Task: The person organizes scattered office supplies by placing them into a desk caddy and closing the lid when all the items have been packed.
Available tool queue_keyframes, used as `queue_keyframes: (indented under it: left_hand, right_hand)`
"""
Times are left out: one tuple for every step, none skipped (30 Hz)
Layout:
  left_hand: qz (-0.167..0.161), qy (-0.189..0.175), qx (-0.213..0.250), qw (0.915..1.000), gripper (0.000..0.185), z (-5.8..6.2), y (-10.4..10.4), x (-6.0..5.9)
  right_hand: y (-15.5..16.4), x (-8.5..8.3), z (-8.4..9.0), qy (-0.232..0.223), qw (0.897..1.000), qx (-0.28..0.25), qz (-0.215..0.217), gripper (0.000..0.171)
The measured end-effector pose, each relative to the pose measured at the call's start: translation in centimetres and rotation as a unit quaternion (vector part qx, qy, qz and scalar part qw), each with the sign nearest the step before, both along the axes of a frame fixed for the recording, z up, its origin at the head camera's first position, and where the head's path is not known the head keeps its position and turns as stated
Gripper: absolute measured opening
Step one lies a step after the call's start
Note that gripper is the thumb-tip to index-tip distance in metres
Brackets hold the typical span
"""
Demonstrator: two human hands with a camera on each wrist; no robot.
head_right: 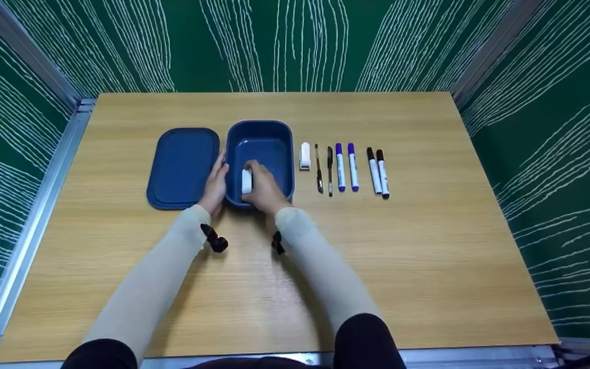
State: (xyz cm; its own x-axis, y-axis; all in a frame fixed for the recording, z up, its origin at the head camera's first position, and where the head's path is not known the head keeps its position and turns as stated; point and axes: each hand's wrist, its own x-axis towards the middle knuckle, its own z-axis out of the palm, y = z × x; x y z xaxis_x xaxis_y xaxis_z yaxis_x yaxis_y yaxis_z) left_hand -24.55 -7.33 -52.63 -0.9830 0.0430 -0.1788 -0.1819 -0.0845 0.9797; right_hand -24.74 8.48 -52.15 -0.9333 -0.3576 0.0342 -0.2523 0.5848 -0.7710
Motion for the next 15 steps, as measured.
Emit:
queue_keyframes:
  left_hand:
    - [-0.002, -0.002, 0.0, 1.0, 0.052, 0.4, 0.0, 0.2]
    - [-0.004, -0.006, -0.001, 1.0, 0.053, 0.7, -0.1, 0.3]
    - [-0.005, -0.007, -0.003, 1.0, 0.053, 0.9, -0.1, 0.4]
    - [-0.005, -0.009, -0.004, 0.9999, 0.053, 0.9, -0.1, 0.4]
    - [-0.004, -0.008, -0.003, 1.0, 0.053, 0.9, 0.0, 0.4]
    - [-0.002, -0.008, -0.001, 1.0, 0.053, 0.8, 0.0, 0.3]
    - [-0.001, -0.006, 0.002, 1.0, 0.052, 0.5, 0.0, 0.2]
    - [0.0, -0.004, 0.003, 1.0, 0.052, 0.1, 0.0, 0.1]
    - [0.002, -0.001, 0.003, 1.0, 0.052, -0.3, 0.1, -0.1]
    - [0.003, 0.001, 0.002, 1.0, 0.052, -0.7, 0.2, -0.2]
    - [0.004, 0.005, -0.001, 1.0, 0.052, -1.1, 0.2, -0.4]
    - [0.005, 0.008, -0.006, 0.9999, 0.052, -1.5, 0.2, -0.5]
    - [0.006, 0.012, -0.011, 0.9998, 0.052, -1.9, 0.3, -0.7]
    - [0.008, 0.016, -0.015, 0.9997, 0.052, -2.0, 0.3, -0.8]
    - [0.01, 0.02, -0.017, 0.9996, 0.052, -2.2, 0.4, -0.8]
  right_hand:
    - [-0.1, 0.0, 0.0, -0.003, 1.0, 0.001, -0.001, 0.069]
    - [-0.1, -0.1, 0.0, -0.005, 1.0, 0.003, -0.001, 0.068]
    - [-0.2, -0.1, 0.0, -0.005, 1.0, 0.005, -0.002, 0.068]
    - [-0.2, -0.1, 0.0, -0.006, 1.0, 0.007, -0.003, 0.068]
    - [-0.3, -0.1, 0.0, -0.007, 1.0, 0.008, -0.005, 0.068]
    - [-0.3, -0.1, 0.0, -0.008, 1.0, 0.01, -0.007, 0.068]
    - [-0.3, -0.1, -0.1, -0.01, 1.0, 0.011, -0.009, 0.068]
    - [-0.3, -0.1, -0.1, -0.011, 1.0, 0.011, -0.009, 0.068]
    - [-0.3, -0.1, -0.1, -0.012, 1.0, 0.013, -0.01, 0.068]
    - [-0.3, -0.1, -0.1, -0.013, 1.0, 0.015, -0.01, 0.067]
    - [-0.3, -0.2, -0.2, -0.013, 1.0, 0.017, -0.01, 0.067]
    - [-0.4, -0.2, -0.1, -0.014, 1.0, 0.019, -0.01, 0.067]
    - [-0.4, -0.2, -0.1, -0.013, 1.0, 0.02, -0.009, 0.067]
    - [-0.4, -0.2, -0.1, -0.012, 1.0, 0.021, -0.008, 0.066]
    - [-0.4, -0.2, -0.1, -0.013, 1.0, 0.024, -0.009, 0.066]
